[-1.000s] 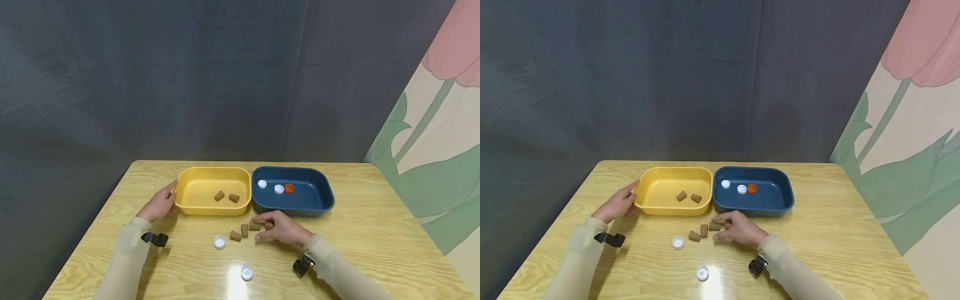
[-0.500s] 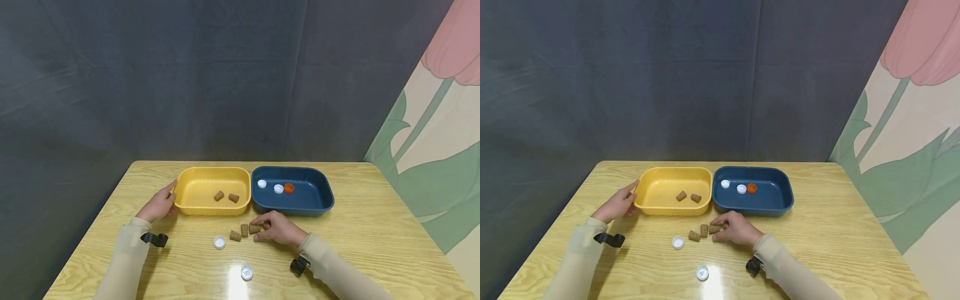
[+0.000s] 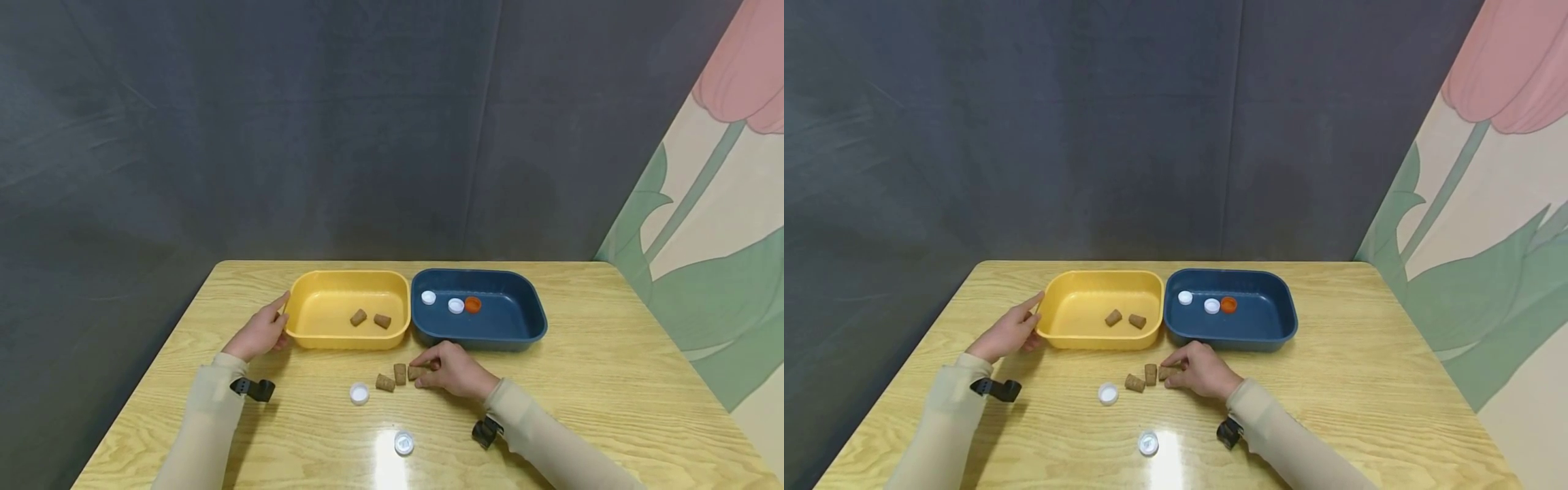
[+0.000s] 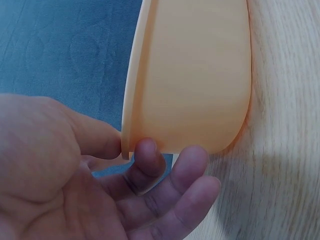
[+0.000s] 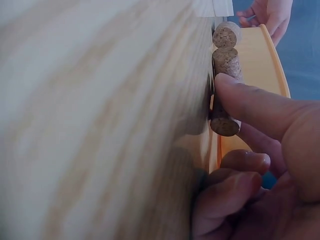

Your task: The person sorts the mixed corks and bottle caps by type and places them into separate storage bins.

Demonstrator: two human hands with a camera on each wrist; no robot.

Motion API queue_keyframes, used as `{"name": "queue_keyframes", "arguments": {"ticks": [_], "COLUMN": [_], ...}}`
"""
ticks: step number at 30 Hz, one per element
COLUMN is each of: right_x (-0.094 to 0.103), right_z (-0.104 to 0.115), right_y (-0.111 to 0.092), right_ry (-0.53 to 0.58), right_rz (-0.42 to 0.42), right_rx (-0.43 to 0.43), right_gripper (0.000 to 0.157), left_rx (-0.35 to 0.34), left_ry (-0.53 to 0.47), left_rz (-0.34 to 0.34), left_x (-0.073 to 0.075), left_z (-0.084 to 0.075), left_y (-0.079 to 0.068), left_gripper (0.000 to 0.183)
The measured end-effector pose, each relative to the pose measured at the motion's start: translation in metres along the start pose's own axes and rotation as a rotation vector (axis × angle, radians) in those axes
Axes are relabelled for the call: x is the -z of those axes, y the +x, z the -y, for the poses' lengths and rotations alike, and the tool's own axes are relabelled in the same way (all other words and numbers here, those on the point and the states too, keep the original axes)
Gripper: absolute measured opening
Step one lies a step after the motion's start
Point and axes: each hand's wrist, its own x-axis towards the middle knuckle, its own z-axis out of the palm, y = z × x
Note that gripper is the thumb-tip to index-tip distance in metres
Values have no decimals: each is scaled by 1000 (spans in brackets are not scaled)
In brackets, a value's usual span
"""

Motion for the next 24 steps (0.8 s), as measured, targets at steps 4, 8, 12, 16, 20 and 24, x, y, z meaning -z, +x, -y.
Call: {"name": "queue_keyframes", "arguments": {"ticks": [4, 8, 12, 16, 20, 24], "right_x": [1, 2, 2, 5, 7, 10], "right_z": [0, 2, 5, 10, 16, 24], "right_y": [-1, -2, -4, -6, -7, -7], "right_ry": [20, 43, 64, 96, 119, 119], "right_rz": [3, 13, 27, 31, 39, 50], "right_rx": [13, 17, 2, -2, -6, 1], "right_gripper": [25, 26, 26, 26, 26, 26], "left_rx": [2, 5, 3, 3, 4, 4], "left_ry": [5, 9, 9, 7, 10, 21], "left_rz": [-4, -9, -10, -10, -13, -14], "left_x": [0, -1, -2, -2, -2, -2], "left_z": [-1, 0, 0, 1, 1, 1], "left_y": [0, 0, 0, 0, 1, 1], "left_gripper": [57, 57, 56, 57, 57, 56]}}
